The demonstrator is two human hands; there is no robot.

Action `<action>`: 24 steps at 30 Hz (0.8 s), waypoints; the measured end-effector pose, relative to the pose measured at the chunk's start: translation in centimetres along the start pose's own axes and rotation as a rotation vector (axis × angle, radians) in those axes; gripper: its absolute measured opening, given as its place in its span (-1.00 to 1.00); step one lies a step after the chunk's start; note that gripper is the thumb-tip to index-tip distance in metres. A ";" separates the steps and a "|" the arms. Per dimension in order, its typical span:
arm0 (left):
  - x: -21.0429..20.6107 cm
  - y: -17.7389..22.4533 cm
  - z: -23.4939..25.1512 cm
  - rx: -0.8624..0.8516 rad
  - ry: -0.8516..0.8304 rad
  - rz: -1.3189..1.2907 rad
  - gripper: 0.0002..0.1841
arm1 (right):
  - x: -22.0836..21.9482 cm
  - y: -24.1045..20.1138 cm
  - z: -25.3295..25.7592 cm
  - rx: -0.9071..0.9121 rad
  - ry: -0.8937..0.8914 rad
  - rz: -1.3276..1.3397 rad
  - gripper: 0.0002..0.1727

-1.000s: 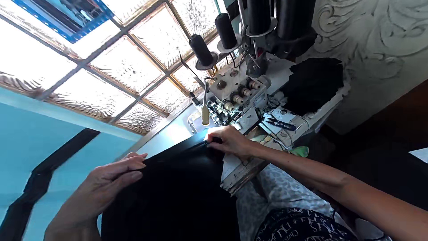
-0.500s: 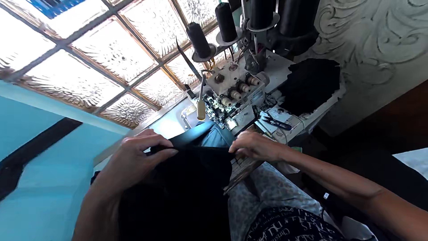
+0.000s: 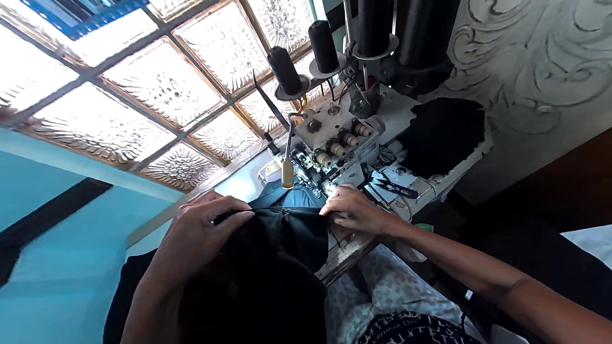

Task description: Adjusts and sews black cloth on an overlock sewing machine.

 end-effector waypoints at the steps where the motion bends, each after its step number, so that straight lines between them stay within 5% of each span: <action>1: 0.1 -0.1 -0.1 -0.001 0.009 -0.001 -0.75 | -0.2 0.4 0.3 0.005 0.017 -0.029 -0.81; 8: 0.9 -0.6 -1.8 -0.010 0.077 0.015 -0.63 | -1.2 2.1 1.4 0.032 0.052 -0.198 -0.75; 13: 2.5 0.4 -5.5 -0.046 -0.123 -0.174 -0.62 | -3.4 -3.7 -2.1 -0.118 0.154 -0.303 -0.76; 19: 1.3 6.0 -5.8 -0.264 -0.194 -0.217 -0.77 | -12.1 -9.1 -4.6 -0.025 -0.207 -0.174 -0.66; 24: 0.3 9.9 -5.4 -0.379 -0.189 -0.130 -0.78 | -9.0 -11.0 4.3 -0.422 -0.564 0.423 -0.57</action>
Point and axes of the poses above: each hand's wrist, its own z-axis towards the middle knuckle, its own x-axis out of the back of the hand, y = z × x, the point moved 3 cm from there along z, towards the middle knuckle, and after that the axes turned 15 degrees about x, right-handed, at the moved point
